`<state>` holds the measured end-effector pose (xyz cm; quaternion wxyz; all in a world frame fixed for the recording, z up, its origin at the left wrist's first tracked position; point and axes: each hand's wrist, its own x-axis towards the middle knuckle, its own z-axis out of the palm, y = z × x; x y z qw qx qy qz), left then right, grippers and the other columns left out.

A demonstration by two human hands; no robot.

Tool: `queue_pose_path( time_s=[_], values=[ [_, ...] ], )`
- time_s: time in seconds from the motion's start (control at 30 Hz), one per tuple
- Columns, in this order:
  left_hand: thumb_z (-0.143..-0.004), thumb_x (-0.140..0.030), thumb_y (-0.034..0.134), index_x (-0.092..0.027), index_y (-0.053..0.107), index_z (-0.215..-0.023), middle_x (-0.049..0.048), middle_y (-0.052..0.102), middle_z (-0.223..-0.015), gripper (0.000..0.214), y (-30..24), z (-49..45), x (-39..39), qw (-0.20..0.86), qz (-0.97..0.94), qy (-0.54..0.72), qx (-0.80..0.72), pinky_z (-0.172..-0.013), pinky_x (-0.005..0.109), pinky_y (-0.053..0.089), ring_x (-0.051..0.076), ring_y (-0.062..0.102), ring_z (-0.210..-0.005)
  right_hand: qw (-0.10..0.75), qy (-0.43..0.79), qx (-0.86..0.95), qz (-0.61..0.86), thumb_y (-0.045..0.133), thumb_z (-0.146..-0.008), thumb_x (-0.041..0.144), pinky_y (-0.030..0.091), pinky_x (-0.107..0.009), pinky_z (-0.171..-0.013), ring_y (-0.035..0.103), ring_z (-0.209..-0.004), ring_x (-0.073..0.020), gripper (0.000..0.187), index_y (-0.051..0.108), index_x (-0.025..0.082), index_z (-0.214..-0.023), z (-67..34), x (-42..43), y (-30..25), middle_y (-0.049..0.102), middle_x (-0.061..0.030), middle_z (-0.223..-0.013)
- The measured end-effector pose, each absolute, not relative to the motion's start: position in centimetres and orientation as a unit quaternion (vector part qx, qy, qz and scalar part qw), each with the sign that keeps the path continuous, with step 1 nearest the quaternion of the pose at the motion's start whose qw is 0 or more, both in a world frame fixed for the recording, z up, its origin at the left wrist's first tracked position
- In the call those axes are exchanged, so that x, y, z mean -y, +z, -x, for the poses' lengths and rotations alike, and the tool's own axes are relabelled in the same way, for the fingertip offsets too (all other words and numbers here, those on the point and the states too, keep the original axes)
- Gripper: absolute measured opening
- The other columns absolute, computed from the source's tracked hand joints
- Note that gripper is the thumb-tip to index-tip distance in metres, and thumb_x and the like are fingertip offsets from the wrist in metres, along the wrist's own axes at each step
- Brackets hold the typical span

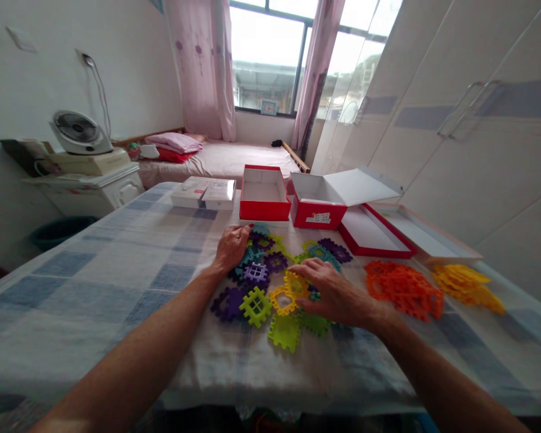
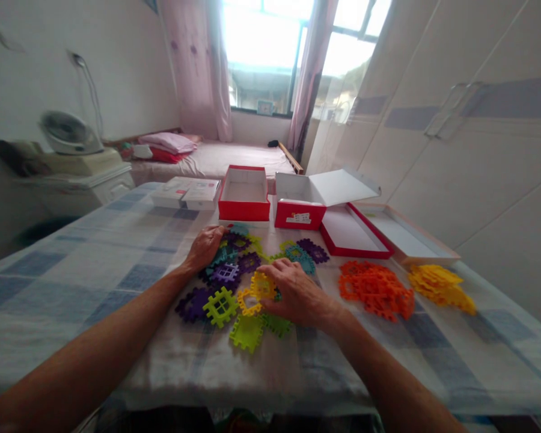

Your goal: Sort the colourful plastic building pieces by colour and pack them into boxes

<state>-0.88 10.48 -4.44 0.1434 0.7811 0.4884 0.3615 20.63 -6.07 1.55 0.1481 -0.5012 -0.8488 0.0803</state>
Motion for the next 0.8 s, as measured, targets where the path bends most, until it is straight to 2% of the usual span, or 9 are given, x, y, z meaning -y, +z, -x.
queue_pose_path(
  time_s=[0.23, 0.47, 0.6, 0.8],
  values=[
    [-0.093, -0.037, 0.018, -0.017, 0.069, -0.097, 0.0090, 0.067, -0.105, 0.054, -4.3, 0.9, -10.3, 0.133, -0.789, 0.354, -0.485, -0.095, 0.031, 0.039, 0.020, 0.055, -0.106, 0.107, 0.099, 0.885, 0.442, 0.064, -0.075, 0.027, 0.029, -0.043, -0.101, 0.043, -0.117, -0.0247, 0.049, 0.053, 0.025, -0.122, -19.0, 6.4, 1.3, 0.059, -0.0057, -0.113],
    [-0.092, -0.039, 0.018, -0.017, 0.068, -0.100, 0.0089, 0.067, -0.107, 0.055, -4.3, 0.9, -10.4, 0.138, -0.785, 0.350, -0.492, -0.097, 0.031, 0.039, 0.020, 0.055, -0.107, 0.075, 0.081, 0.886, 0.450, 0.066, -0.068, 0.024, 0.035, -0.042, -0.096, 0.047, -0.106, -0.0248, 0.049, 0.057, 0.020, -0.116, -17.9, 5.8, 0.5, 0.057, -0.0093, -0.105],
    [-0.091, -0.040, 0.017, -0.015, 0.068, -0.097, 0.0110, 0.067, -0.106, 0.057, -4.4, 1.0, -10.6, 0.139, -0.785, 0.353, -0.490, -0.097, 0.033, 0.039, 0.022, 0.056, -0.107, 0.122, 0.083, 0.876, 0.459, 0.067, -0.070, 0.027, 0.036, -0.041, -0.097, 0.046, -0.108, -0.0236, 0.049, 0.056, 0.019, -0.117, -18.1, 5.7, 0.6, 0.055, -0.0093, -0.108],
    [-0.089, -0.043, 0.016, -0.014, 0.068, -0.096, 0.0144, 0.065, -0.108, 0.060, -4.8, 1.3, -11.1, 0.143, -0.795, 0.345, -0.479, -0.098, 0.038, 0.040, 0.026, 0.056, -0.109, 0.260, 0.038, 0.787, 0.559, 0.065, -0.074, 0.031, 0.040, -0.037, -0.097, 0.048, -0.110, -0.0216, 0.051, 0.053, 0.018, -0.122, -22.8, 7.5, 2.9, 0.055, -0.0094, -0.114]
  ],
)
